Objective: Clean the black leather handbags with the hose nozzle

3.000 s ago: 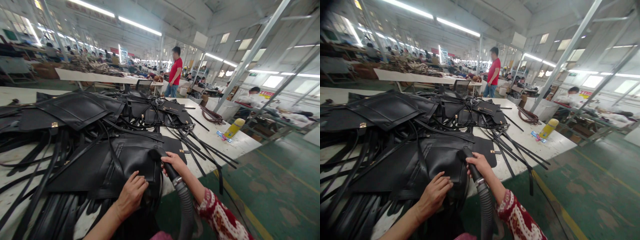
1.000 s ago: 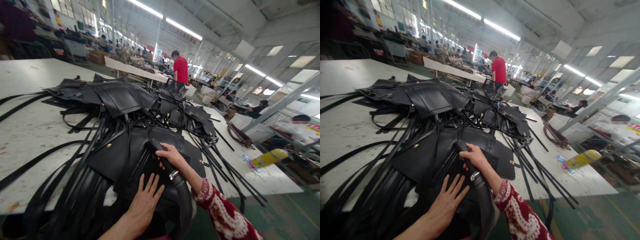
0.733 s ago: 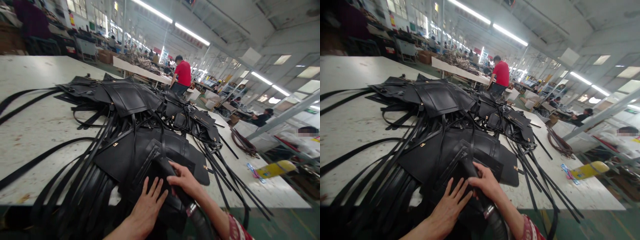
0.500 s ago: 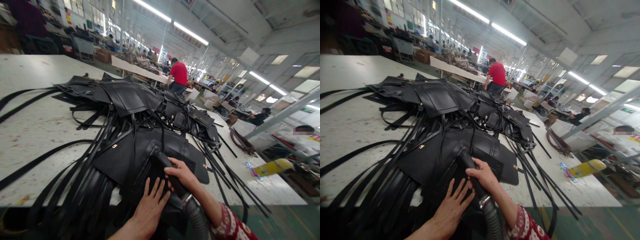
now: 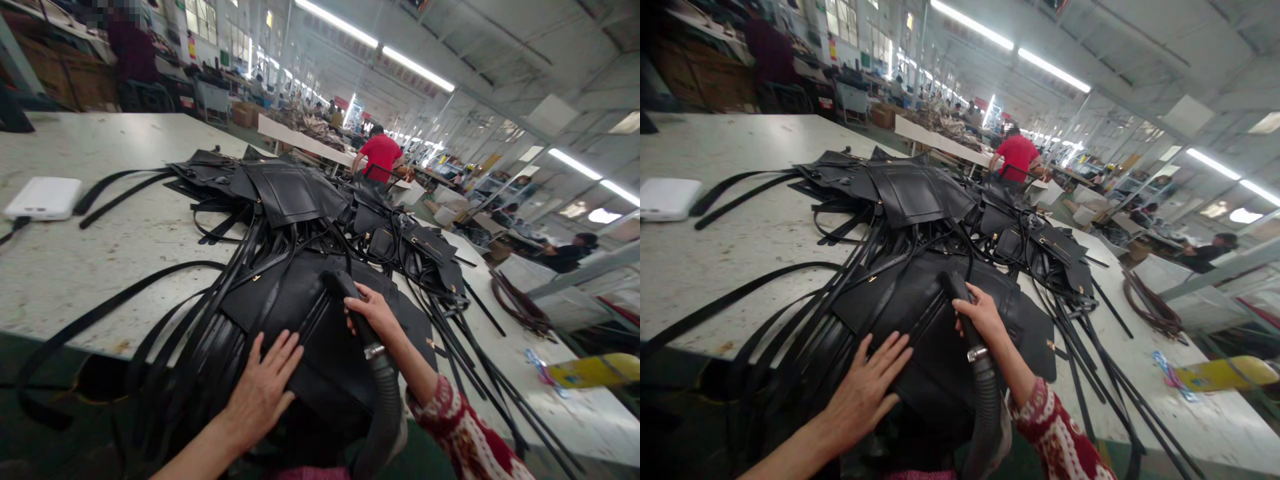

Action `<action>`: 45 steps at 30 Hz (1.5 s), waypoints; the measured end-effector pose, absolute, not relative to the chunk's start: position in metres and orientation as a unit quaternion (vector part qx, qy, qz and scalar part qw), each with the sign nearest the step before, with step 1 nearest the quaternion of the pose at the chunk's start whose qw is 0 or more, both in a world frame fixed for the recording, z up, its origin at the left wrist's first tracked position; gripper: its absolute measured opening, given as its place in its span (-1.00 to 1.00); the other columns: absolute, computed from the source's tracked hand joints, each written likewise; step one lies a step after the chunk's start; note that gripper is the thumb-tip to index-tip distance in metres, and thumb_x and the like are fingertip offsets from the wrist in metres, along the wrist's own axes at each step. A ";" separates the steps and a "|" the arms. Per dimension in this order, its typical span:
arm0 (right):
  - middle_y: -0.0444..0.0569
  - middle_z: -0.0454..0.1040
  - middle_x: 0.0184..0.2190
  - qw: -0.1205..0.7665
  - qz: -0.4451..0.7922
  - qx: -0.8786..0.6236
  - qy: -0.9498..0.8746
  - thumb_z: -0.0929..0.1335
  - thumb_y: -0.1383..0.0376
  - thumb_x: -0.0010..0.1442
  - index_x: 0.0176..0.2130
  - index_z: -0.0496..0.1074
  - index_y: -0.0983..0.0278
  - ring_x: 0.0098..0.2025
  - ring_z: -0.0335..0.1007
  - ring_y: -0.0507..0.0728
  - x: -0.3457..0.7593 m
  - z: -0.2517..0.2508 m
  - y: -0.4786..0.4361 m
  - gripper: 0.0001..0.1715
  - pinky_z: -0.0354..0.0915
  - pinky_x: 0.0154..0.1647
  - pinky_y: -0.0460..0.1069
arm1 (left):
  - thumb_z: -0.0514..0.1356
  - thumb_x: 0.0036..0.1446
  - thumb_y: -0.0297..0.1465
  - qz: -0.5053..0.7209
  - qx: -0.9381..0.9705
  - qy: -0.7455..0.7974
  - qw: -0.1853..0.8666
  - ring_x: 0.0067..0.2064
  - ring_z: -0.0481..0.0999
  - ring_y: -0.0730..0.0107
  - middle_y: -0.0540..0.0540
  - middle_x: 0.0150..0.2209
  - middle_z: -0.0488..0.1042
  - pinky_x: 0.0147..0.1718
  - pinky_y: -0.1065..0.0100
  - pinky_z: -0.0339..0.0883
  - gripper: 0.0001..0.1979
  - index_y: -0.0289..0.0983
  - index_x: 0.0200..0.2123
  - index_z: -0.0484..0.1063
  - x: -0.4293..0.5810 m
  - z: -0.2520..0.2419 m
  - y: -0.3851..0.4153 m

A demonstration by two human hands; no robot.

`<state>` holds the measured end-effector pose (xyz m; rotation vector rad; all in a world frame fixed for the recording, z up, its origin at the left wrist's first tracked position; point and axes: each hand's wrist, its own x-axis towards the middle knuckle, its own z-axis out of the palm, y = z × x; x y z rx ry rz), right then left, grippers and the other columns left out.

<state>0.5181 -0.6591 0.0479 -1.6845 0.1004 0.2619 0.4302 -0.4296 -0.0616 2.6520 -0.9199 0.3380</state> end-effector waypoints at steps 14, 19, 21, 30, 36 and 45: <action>-0.20 0.43 -0.54 0.647 0.273 -0.711 0.016 0.35 0.47 -0.12 0.15 0.14 0.22 -0.71 0.23 -0.08 0.384 0.054 -0.643 -0.18 0.20 -0.74 -0.20 | -0.04 0.06 -0.31 -0.021 0.825 0.061 0.562 -0.33 0.48 0.38 -0.15 -0.20 0.45 -0.31 0.32 0.36 -0.53 -0.33 0.06 0.16 0.417 -0.049 -0.398; -0.20 0.42 -0.54 0.656 0.329 -0.679 0.002 0.36 0.47 -0.16 0.11 0.20 0.23 -0.74 0.21 -0.09 0.389 0.037 -0.625 -0.20 0.21 -0.77 -0.20 | 0.07 -0.08 -0.26 -0.088 0.801 0.069 0.588 -0.60 0.35 0.44 0.06 -0.61 0.39 -0.57 0.43 0.20 -0.70 -0.31 -0.28 0.36 0.431 -0.052 -0.397; -0.20 0.41 -0.55 0.648 0.320 -0.692 -0.004 0.37 0.44 -0.15 0.12 0.17 0.23 -0.73 0.23 -0.06 0.397 0.026 -0.616 -0.18 0.22 -0.77 -0.18 | 0.10 -0.12 -0.27 -0.102 0.813 0.045 0.572 -0.55 0.38 0.41 0.05 -0.63 0.39 -0.56 0.44 0.17 -0.78 -0.28 -0.42 0.39 0.434 -0.052 -0.398; -0.20 0.39 -0.49 0.699 0.125 -0.704 0.016 0.40 0.39 -0.13 0.15 0.11 0.21 -0.69 0.27 -0.05 0.429 0.023 -0.602 -0.14 0.22 -0.73 -0.16 | 0.09 -0.17 -0.23 -0.176 0.796 0.034 0.578 -0.74 0.23 0.51 0.06 -0.72 0.35 -0.70 0.46 -0.01 -0.77 -0.28 -0.48 0.30 0.442 -0.058 -0.398; -0.20 0.36 -0.60 0.667 0.169 -0.724 0.045 0.38 0.30 -0.09 0.06 0.17 0.31 -0.72 0.32 0.04 0.477 0.046 -0.660 -0.30 0.28 -0.79 -0.09 | 0.08 -0.11 -0.25 -0.198 0.816 0.010 0.543 -0.72 0.30 0.47 0.08 -0.74 0.30 -0.76 0.49 -0.06 -0.81 -0.25 -0.54 0.22 0.446 -0.067 -0.402; -0.20 0.36 -0.68 0.662 0.152 -0.730 0.069 0.40 0.39 -0.09 -0.01 0.24 0.38 -0.75 0.30 0.05 0.572 0.031 -0.627 -0.39 0.27 -0.79 -0.10 | 0.11 -0.15 -0.12 -0.229 0.803 0.011 0.550 -0.76 0.22 0.53 0.07 -0.76 0.31 -0.78 0.51 -0.07 -0.69 -0.26 -0.53 0.23 0.445 -0.063 -0.405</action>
